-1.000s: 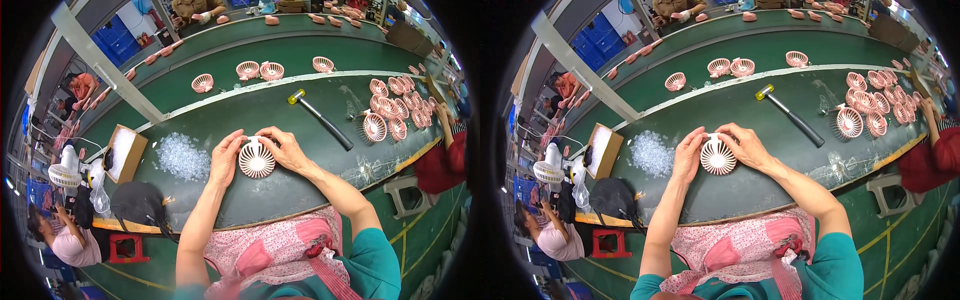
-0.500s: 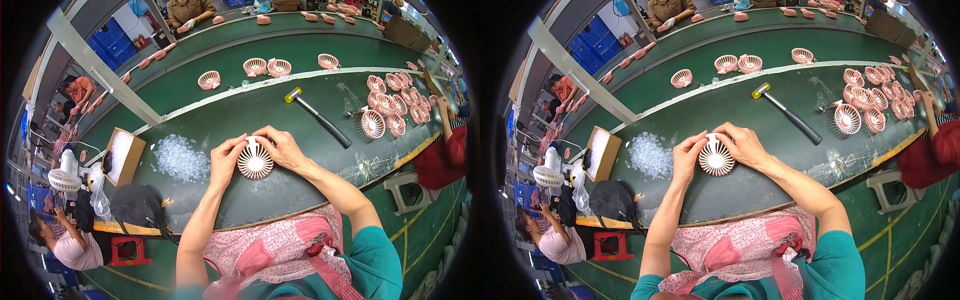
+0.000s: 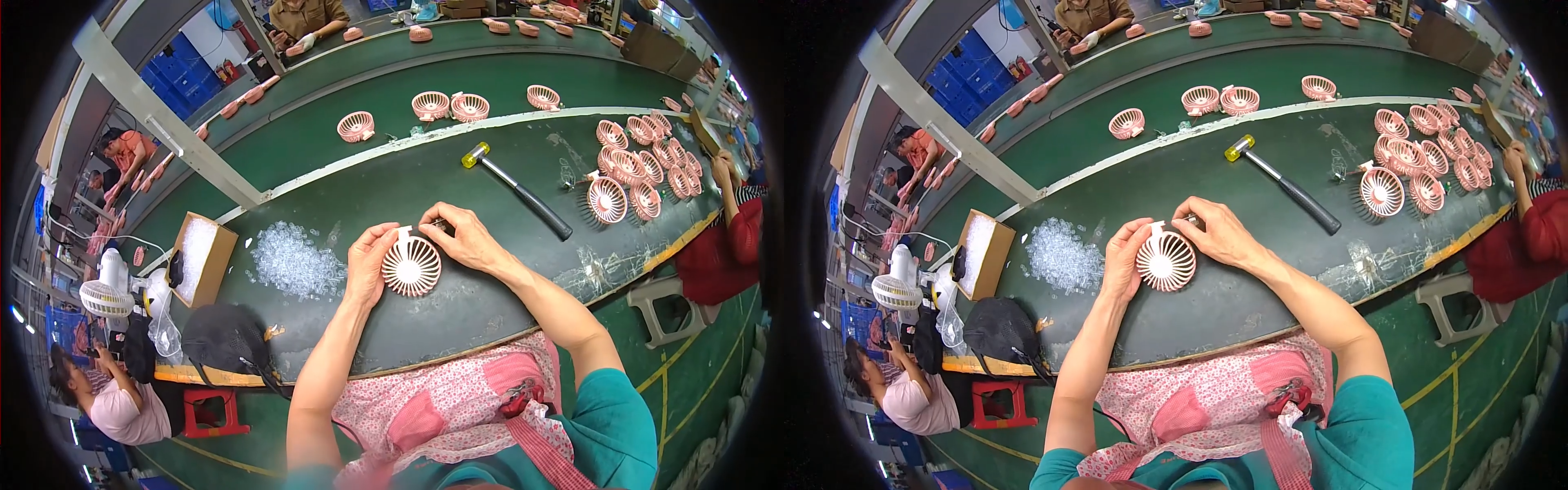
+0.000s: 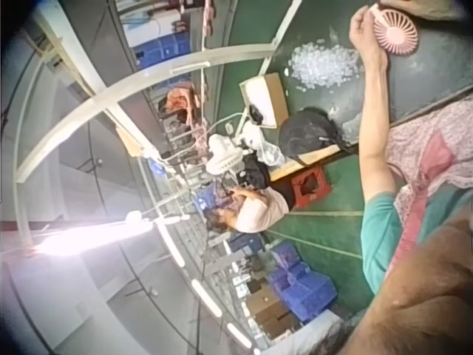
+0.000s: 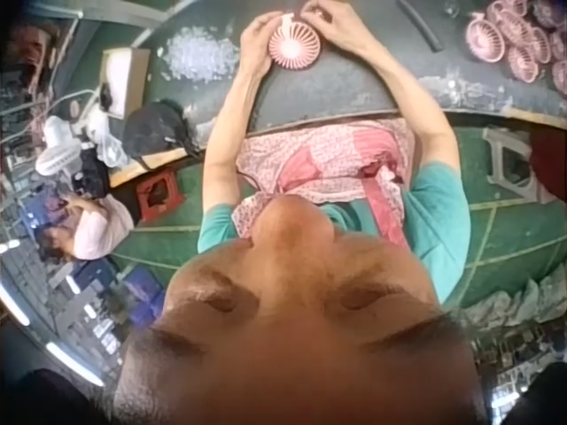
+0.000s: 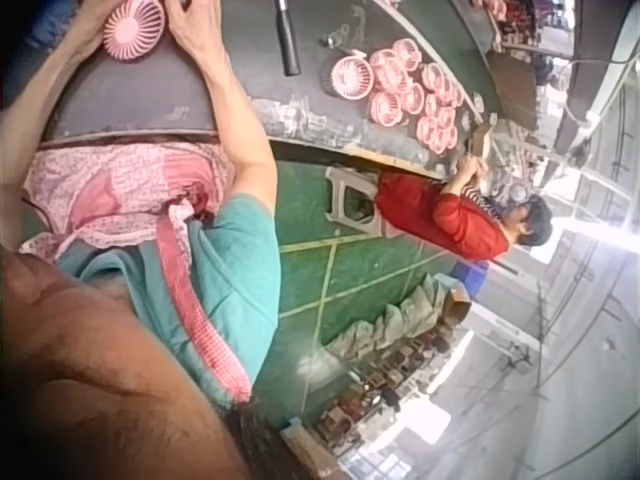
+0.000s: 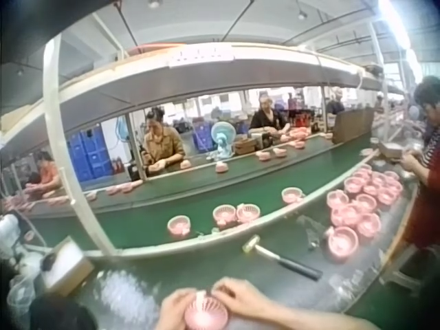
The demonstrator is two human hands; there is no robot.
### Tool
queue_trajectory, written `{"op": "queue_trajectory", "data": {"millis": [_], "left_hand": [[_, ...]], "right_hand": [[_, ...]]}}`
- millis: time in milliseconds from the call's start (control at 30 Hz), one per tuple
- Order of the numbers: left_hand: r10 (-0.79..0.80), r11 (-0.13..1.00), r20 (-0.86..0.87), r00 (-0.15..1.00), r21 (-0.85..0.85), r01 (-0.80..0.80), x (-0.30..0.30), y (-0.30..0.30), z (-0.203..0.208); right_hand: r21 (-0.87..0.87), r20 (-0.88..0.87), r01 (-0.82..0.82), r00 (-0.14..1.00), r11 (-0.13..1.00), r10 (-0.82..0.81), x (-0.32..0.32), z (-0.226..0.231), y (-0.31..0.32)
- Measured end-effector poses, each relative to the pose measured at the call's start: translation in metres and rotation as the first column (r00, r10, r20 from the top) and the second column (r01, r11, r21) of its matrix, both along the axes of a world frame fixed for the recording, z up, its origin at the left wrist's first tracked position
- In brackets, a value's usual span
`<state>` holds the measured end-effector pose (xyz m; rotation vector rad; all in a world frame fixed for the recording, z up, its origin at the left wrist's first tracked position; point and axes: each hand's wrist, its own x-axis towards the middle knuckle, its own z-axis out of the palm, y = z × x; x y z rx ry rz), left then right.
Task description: Assemble the plastic housing components of small portable fans on an assembly line.
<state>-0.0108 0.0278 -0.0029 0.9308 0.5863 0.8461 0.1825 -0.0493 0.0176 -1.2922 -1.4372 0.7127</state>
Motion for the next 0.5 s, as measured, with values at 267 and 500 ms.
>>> {"op": "queue_trajectory", "data": {"millis": [267,500], "left_hand": [[-0.017,1.0,-0.006,1.0,-0.005,0.017,0.005,0.001,-0.004],[0.237,0.942,-0.059,0.97,0.257,-0.215,0.022,0.0,-0.012]], "right_hand": [[-0.04,-0.016,-0.012,1.0,0.999,0.011,-0.004,0.003,0.002],[-0.196,-0.275,-0.073,0.961,0.978,0.016,0.006,-0.007,0.042]]}}
